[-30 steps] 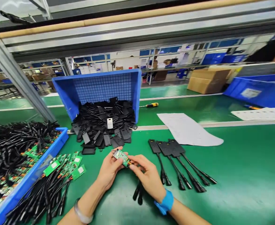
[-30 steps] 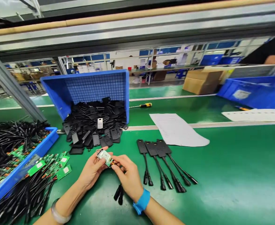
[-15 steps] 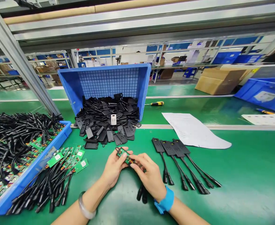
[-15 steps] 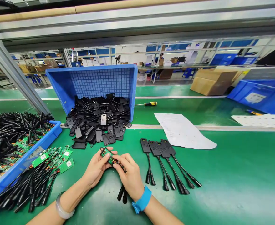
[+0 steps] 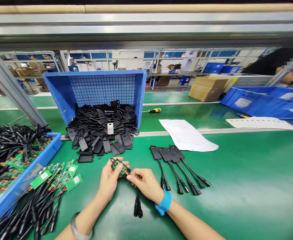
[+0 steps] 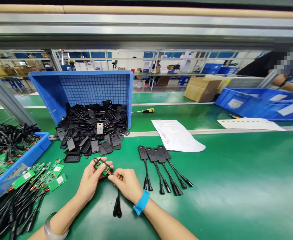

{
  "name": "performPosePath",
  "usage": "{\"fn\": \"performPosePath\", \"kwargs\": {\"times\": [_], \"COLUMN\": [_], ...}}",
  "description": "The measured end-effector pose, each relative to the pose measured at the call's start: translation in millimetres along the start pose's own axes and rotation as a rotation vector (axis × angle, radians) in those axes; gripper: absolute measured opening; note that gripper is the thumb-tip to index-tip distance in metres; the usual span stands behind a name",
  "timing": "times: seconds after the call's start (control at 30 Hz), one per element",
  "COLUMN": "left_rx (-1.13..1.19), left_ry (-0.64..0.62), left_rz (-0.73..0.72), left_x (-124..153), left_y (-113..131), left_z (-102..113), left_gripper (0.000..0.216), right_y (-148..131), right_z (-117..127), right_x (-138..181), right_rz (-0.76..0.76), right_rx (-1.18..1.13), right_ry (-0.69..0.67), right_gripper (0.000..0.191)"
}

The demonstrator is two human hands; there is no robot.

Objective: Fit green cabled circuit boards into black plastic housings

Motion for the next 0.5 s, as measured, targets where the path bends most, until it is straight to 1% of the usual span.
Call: {"fn": "performPosePath", "kwargs": {"times": [0.13,0.27,0.37,0.5], "left_rx": [-0.045,-0.078,-0.013,0.048], "left_ry": [0.027,0.046,0.043,0.069], "left_rz": [-0.02,-0.044,0.002,0.102], "left_x": [0,-1,1,2], "left_y": [-1,1,2,3], "left_z": [3,5,2,1], "left_gripper": [0.049,0.051,0.054,0.066], "right_y": [2,3,3,3], "right_z": [-5,-10,-10,-12], "right_x": [1,-1,-4,-6], "right_rz": [-0.032,-0.071,-0.101,-0.141], "right_rx": [-0.169,-0.261,-0.309,-0.394], "right_ry": [0.114,0.162,0.182,0.151], "right_gripper": [0.033,0.041,0.045,0.05]}}
Point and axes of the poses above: each hand's wrist, its own x-axis away from the middle knuckle, its own z-axis out of the back of the hand, y = z × x, the point moved 5 cm from there along -x, towards the middle knuckle, and after that the axes turned 15 degrees about z, right-handed, at the moved point
